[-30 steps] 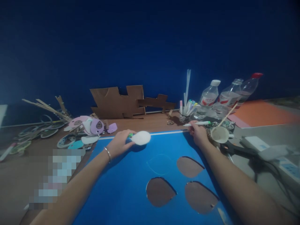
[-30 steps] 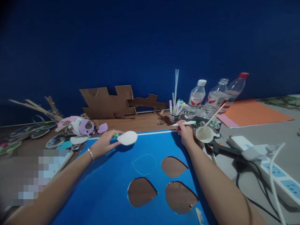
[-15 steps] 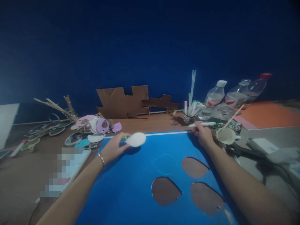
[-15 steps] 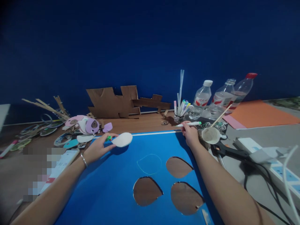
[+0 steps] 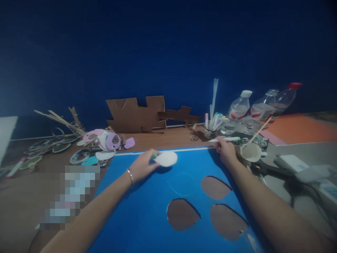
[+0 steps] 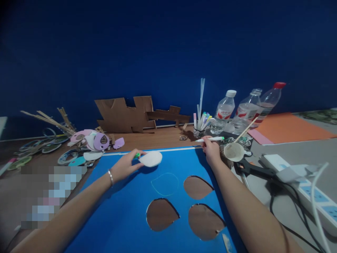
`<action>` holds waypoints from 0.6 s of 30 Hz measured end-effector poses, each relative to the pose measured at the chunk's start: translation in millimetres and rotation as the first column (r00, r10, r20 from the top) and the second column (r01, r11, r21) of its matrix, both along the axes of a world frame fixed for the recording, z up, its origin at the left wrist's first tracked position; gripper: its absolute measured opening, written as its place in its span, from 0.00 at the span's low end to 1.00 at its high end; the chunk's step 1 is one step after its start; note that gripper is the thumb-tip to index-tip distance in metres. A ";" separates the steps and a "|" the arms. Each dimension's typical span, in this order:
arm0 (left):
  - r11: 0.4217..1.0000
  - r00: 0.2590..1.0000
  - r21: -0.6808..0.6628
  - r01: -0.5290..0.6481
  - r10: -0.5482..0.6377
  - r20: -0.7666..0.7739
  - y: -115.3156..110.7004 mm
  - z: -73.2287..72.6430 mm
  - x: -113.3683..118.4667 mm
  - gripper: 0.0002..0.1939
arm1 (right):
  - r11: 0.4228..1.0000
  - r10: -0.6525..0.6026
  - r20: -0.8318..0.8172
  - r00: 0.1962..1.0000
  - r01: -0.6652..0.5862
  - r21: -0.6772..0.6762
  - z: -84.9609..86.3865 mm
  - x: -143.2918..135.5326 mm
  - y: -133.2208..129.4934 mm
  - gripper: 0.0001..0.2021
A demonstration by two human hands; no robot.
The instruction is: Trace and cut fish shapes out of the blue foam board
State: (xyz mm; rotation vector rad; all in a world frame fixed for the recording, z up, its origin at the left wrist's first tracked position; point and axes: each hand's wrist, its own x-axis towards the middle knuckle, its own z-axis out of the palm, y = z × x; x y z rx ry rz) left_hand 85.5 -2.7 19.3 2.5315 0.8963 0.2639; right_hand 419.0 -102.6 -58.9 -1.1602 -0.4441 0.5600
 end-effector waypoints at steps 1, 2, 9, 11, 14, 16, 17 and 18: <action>1.000 1.000 0.006 0.021 -0.020 -0.005 -5.4 -3.6 11.8 0.18 | 1.000 -0.010 0.001 1.000 0.010 -0.002 0.4 -0.8 0.2 0.08; 0.998 0.998 0.013 0.054 -0.053 -0.012 -11.4 -7.1 24.9 0.18 | 1.000 -0.020 0.002 1.000 0.020 -0.005 0.9 -1.6 0.2 0.07; 0.974 0.974 0.032 0.226 -0.225 -0.040 -50.6 -25.6 120.0 0.18 | 1.000 -0.011 -0.009 1.000 0.011 -0.019 2.7 -0.9 -0.3 0.09; 0.967 0.967 0.015 0.253 -0.252 -0.047 -55.2 -29.4 135.8 0.17 | 1.000 -0.011 -0.021 1.000 0.011 -0.025 2.1 1.0 0.6 0.08; 0.960 0.960 0.046 0.276 -0.273 -0.066 -55.2 -33.4 145.5 0.15 | 0.999 -0.017 -0.034 0.999 0.015 -0.030 1.7 3.1 2.7 0.07; 0.959 0.960 0.056 0.276 -0.272 -0.072 -52.6 -35.1 145.5 0.15 | 0.999 -0.020 -0.040 0.999 0.018 -0.031 2.4 3.6 4.0 0.07; 0.960 0.960 0.051 0.274 -0.270 -0.070 -51.1 -35.8 144.7 0.15 | 0.999 -0.020 -0.040 0.999 0.019 -0.031 3.1 3.6 4.5 0.08; 0.961 0.961 0.044 0.273 -0.270 -0.064 -49.7 -36.6 143.6 0.16 | 0.999 -0.020 -0.039 0.999 0.018 -0.031 3.8 3.5 4.9 0.08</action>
